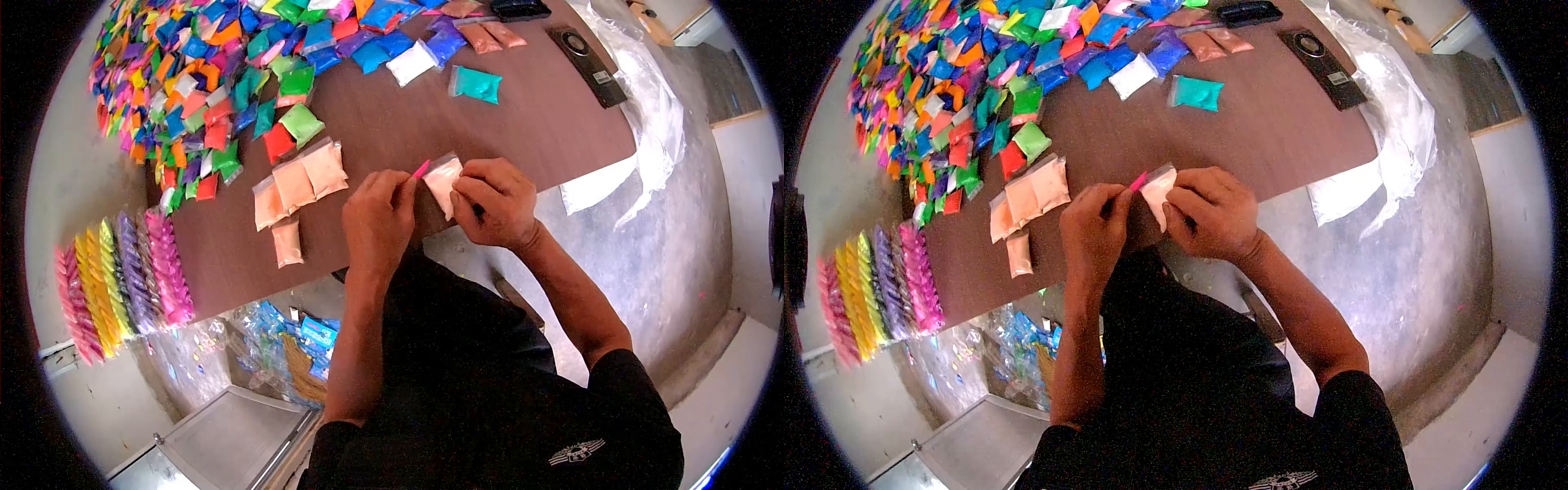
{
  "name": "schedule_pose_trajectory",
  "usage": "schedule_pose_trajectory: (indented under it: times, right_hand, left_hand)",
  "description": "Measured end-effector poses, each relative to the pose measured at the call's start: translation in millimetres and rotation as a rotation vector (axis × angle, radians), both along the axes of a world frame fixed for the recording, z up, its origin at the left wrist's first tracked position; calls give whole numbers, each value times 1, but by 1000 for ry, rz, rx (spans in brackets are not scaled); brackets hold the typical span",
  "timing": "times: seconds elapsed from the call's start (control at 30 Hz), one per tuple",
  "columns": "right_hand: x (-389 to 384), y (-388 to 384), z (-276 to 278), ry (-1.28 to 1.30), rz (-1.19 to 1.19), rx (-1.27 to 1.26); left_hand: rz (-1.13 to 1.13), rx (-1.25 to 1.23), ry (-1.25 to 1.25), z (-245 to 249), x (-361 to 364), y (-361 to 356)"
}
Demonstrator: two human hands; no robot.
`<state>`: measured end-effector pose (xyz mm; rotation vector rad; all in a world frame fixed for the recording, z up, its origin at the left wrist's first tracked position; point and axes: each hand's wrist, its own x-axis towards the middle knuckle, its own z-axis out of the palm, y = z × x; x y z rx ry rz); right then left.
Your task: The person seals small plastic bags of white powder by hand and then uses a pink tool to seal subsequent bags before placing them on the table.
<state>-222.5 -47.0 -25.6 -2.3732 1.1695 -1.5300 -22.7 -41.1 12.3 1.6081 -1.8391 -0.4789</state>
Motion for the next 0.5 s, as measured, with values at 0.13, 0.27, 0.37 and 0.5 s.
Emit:
schedule_pose_trajectory:
  times: [0.13,0.27,0.37,0.5]
  right_hand:
    - [0,-2,1,-16,11,1]
    - [1,-3,3,9,8,1]
    - [2,-3,4,14,-2,0]
    - [2,-2,5,31,-5,11]
  left_hand:
    - [13,56,44,7,-2,6]
    - [-27,6,110,-1,0,10]
    - [11,37,89,0,3,9]
    - [10,89,90,12,-2,15]
